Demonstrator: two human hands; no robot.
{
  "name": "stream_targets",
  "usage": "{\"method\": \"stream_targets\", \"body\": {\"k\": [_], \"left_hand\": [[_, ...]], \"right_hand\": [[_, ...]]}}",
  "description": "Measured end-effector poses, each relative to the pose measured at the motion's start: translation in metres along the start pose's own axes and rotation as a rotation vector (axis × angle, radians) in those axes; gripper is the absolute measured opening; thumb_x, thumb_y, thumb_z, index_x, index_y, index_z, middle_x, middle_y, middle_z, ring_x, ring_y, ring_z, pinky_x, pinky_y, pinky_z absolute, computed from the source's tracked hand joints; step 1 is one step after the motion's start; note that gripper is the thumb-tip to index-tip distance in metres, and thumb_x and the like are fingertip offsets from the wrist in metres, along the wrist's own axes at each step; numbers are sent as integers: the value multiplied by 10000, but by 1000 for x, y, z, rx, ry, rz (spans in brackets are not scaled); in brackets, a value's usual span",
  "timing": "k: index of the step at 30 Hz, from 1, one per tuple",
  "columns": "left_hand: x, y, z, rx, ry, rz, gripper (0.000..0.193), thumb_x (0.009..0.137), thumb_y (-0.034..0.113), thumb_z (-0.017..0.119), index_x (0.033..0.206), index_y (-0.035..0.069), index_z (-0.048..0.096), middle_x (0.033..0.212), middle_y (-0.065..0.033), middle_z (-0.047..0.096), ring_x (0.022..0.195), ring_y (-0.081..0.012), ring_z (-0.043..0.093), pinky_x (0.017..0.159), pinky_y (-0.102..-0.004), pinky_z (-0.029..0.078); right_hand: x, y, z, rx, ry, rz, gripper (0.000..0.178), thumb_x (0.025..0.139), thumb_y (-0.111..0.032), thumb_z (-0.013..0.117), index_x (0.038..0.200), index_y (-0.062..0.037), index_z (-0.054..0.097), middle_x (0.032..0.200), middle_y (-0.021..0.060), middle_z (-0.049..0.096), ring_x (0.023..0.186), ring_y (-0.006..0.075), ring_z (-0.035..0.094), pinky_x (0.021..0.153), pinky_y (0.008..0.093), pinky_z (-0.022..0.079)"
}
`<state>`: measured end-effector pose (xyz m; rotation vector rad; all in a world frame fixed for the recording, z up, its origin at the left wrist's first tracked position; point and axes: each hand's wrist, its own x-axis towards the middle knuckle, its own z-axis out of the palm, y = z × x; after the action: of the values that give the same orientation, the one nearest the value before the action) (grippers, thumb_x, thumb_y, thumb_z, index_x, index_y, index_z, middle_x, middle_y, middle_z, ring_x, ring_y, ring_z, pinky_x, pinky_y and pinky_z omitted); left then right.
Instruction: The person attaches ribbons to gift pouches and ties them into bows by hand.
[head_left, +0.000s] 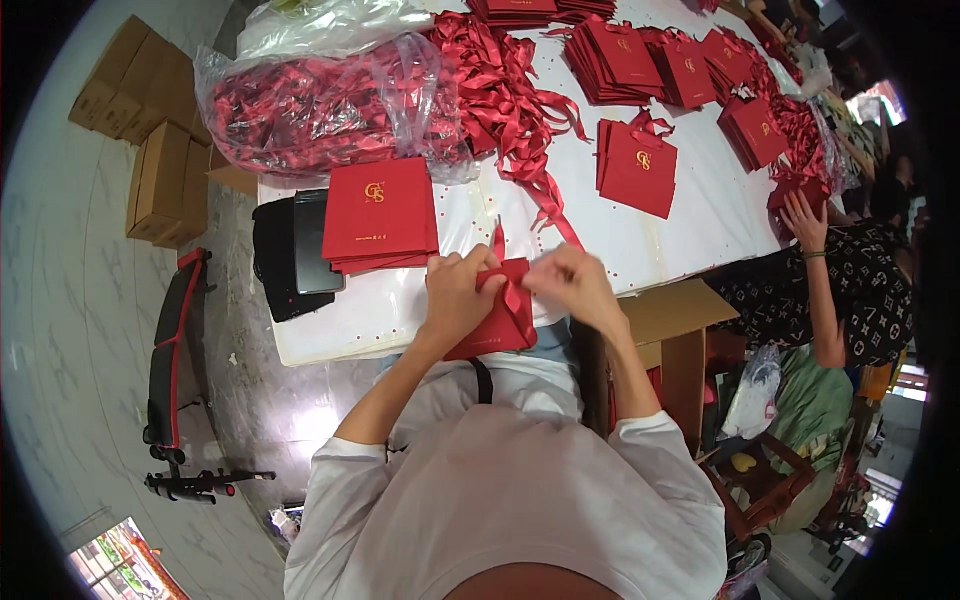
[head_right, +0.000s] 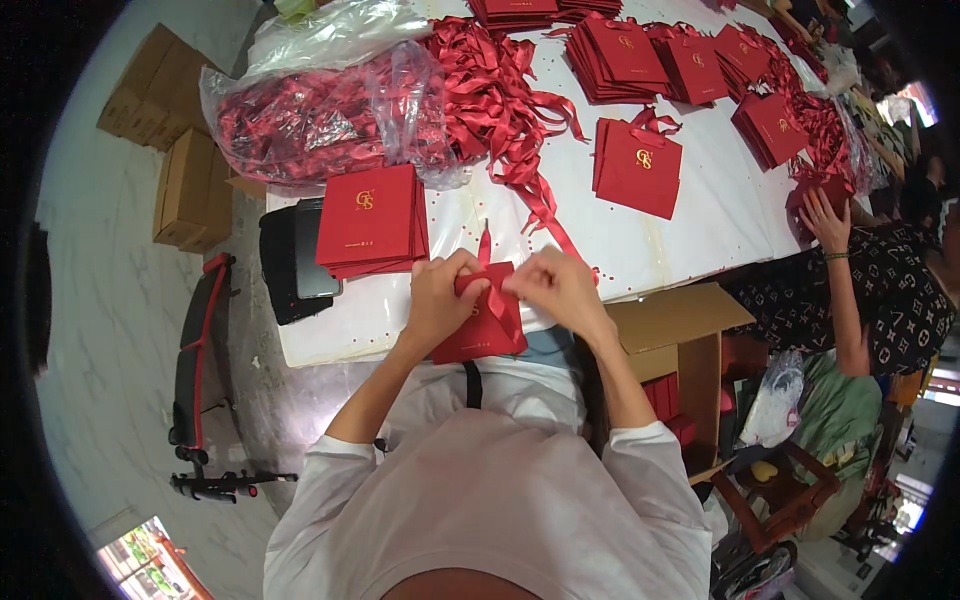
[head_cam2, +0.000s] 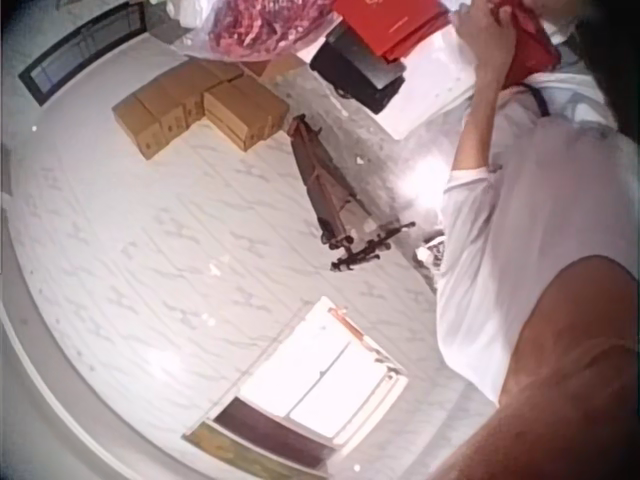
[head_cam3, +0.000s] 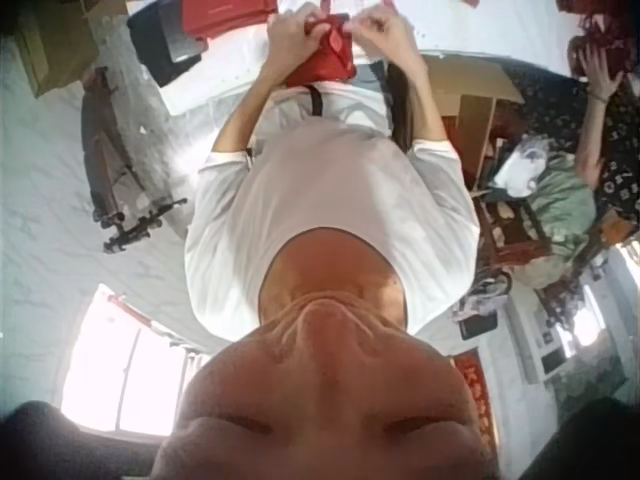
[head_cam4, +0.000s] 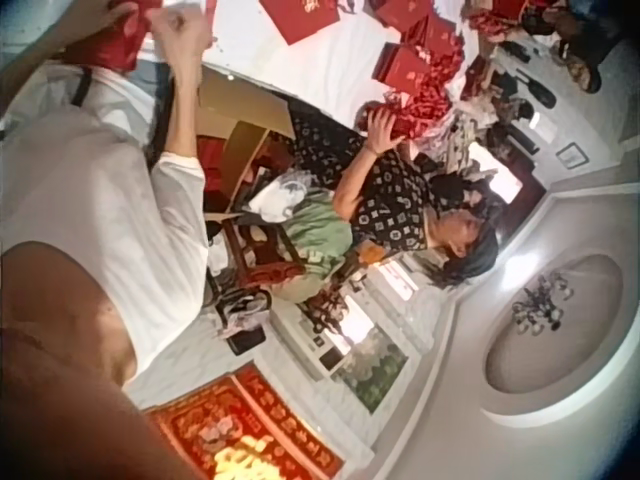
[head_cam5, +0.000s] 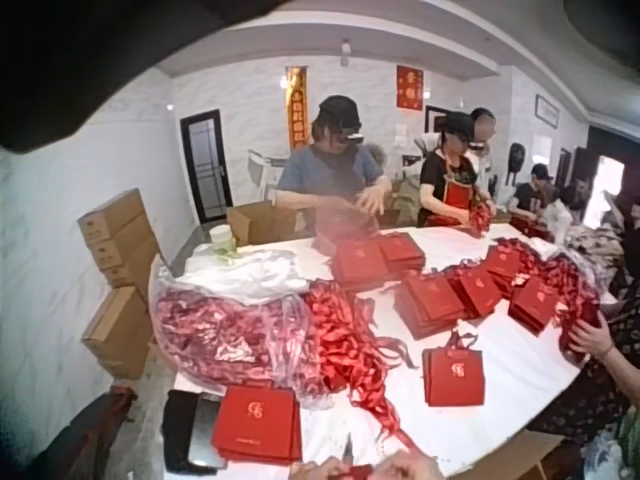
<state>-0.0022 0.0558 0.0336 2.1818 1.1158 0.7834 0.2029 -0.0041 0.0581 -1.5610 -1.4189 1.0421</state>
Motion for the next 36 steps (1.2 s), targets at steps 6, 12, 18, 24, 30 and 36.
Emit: {"method": "stream_targets", "body": {"k": [6, 12, 18, 24, 30, 36], "left_hand": [[25, 1, 18, 46, 51, 84, 201, 804, 190, 714, 963, 108, 624, 817, -59, 659, 803, -263, 604, 765, -406, 387], [-12, 17, 39, -262, 106, -95, 323, 930, 194, 618, 1201, 41, 534, 972, -125, 646, 975, -317, 563, 843, -449, 397], [-52, 11, 34, -512, -90, -186, 218, 955, 151, 564, 1141, 50, 508, 689, -105, 631, 654, -287, 664, 599, -421, 483], [-58, -3, -7, -331, -181, -278, 119, 951, 118, 581, 1039, 38, 569, 731, -115, 649, 685, -235, 667, 627, -362, 503], [-47, -28, -3, -439, -192, -361, 158, 936, 97, 656, 1052, 0, 611, 805, -46, 667, 718, -76, 619, 630, -252, 486], [-31, -25, 2, -819, -155, -427, 212, 915, 125, 692, 1061, -3, 607, 829, -69, 697, 718, -77, 643, 627, -251, 509]], "right_hand": [[-14, -7, 15, -237, -127, 17, 284, 845, -262, 768, 747, -31, 635, 644, 57, 553, 564, 140, 501, 548, 310, 415], [13, 25, 32, 262, 118, 128, 277, 900, -190, 724, 718, -19, 605, 585, -70, 495, 548, 21, 378, 485, 223, 288], [17, 16, 25, -87, 247, 74, 288, 879, -231, 732, 748, -9, 604, 561, -3, 497, 524, 64, 422, 493, 263, 346], [1, 20, 6, -525, 317, 26, 272, 818, -232, 770, 880, -26, 603, 769, 116, 625, 676, 300, 611, 610, 404, 479], [-10, -39, 28, -308, 66, -330, 415, 760, -182, 821, 1093, -47, 612, 1034, 127, 606, 920, 302, 606, 752, 373, 503], [-7, -22, 57, -196, -69, -266, 303, 844, -82, 713, 1125, -39, 608, 981, 125, 608, 828, 295, 632, 725, 357, 514]]}}
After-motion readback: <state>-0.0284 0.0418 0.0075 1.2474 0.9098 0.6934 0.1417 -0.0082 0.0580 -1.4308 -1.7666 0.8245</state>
